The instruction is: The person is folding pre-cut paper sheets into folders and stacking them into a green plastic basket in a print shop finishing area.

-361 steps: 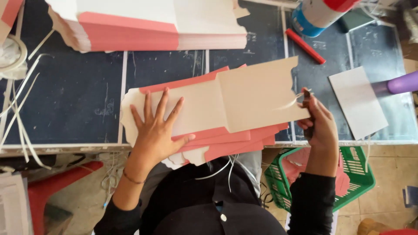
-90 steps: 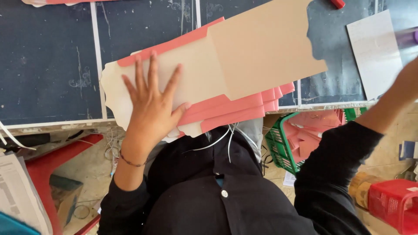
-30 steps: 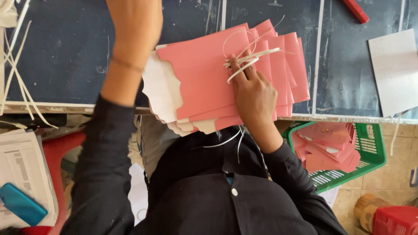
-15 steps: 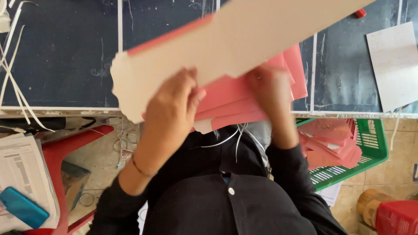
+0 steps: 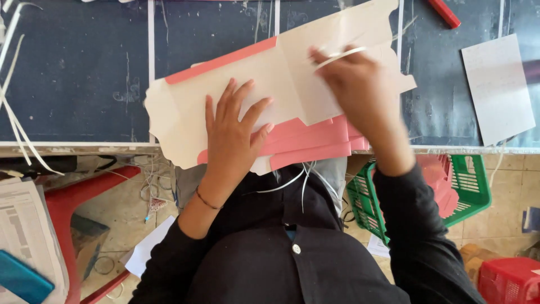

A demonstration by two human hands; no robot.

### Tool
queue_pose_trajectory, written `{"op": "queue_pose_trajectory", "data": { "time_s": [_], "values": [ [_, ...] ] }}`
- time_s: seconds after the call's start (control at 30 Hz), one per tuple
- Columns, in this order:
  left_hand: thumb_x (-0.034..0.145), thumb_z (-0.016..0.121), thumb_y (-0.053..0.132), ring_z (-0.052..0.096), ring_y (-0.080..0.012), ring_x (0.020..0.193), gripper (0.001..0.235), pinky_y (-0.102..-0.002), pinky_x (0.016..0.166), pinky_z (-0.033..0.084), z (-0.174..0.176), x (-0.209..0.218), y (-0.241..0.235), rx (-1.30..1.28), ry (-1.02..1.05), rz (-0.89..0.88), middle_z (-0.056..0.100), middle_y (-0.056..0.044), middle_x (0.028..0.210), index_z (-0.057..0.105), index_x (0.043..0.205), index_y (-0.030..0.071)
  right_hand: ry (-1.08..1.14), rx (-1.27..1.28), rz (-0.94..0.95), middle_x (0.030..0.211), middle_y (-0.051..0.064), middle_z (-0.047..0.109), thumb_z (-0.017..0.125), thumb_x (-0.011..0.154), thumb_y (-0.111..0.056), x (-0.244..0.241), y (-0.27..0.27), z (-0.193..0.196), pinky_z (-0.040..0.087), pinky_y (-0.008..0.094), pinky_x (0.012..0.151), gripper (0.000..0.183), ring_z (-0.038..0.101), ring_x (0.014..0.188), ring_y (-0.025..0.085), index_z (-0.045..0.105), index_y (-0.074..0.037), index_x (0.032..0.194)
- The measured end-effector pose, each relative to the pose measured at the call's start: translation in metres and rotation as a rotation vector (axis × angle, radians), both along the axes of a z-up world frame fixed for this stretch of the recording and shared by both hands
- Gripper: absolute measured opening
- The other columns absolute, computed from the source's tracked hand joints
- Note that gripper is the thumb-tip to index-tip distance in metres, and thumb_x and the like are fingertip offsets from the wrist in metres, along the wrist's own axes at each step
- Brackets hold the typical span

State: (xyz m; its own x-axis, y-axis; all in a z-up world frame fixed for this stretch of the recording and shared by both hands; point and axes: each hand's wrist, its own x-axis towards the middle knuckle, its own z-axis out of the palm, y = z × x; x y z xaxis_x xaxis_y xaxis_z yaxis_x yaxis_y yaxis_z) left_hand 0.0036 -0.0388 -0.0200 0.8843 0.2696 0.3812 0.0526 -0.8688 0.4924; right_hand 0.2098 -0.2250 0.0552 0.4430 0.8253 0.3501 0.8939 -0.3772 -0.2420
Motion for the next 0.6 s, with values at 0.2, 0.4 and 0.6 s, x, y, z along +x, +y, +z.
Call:
{"op": "queue_pose_trajectory", "data": {
  "time_s": [0.2, 0.4, 0.6],
  "values": [
    [0.115, 0.06, 0.041, 0.029, -0.0366, 0.166, 0.037, -0.075, 0.131, 0.015, -0.003, -0.004, 0.004, -0.11, 0.049, -0.067, 0.039, -0.007, 0.175, 0.068, 0.147, 0.024, -0.079, -0.292, -0.188, 0.11, 0.016, 0.069, 0.054, 0.117, -0.031, 0.01, 0.058, -0.039, 0.047, 0.059, 0.046, 0.034, 0.065, 0.056, 0.051, 0.076, -0.025, 0.143],
    [0.112, 0.068, 0.038, 0.03, -0.0356, 0.166, 0.036, -0.071, 0.133, 0.014, -0.006, -0.002, 0.005, -0.101, 0.05, -0.055, 0.042, -0.007, 0.174, 0.069, 0.147, 0.027, 0.033, 0.019, -0.07, 0.096, 0.007, 0.06, 0.074, 0.121, -0.014, 0.016, 0.023, 0.019, 0.042, 0.041, 0.061, 0.026, 0.061, 0.076, 0.024, 0.081, -0.007, 0.145],
    [0.113, 0.068, 0.036, 0.029, -0.0357, 0.166, 0.034, -0.073, 0.132, 0.014, -0.007, -0.001, 0.005, -0.137, 0.047, -0.056, 0.041, -0.005, 0.175, 0.07, 0.146, 0.028, 0.1, -0.239, -0.075, 0.123, 0.004, 0.072, 0.072, 0.114, -0.021, -0.049, -0.035, 0.019, 0.052, 0.048, 0.064, 0.029, 0.068, 0.1, 0.032, 0.082, -0.023, 0.141]
  ]
}}
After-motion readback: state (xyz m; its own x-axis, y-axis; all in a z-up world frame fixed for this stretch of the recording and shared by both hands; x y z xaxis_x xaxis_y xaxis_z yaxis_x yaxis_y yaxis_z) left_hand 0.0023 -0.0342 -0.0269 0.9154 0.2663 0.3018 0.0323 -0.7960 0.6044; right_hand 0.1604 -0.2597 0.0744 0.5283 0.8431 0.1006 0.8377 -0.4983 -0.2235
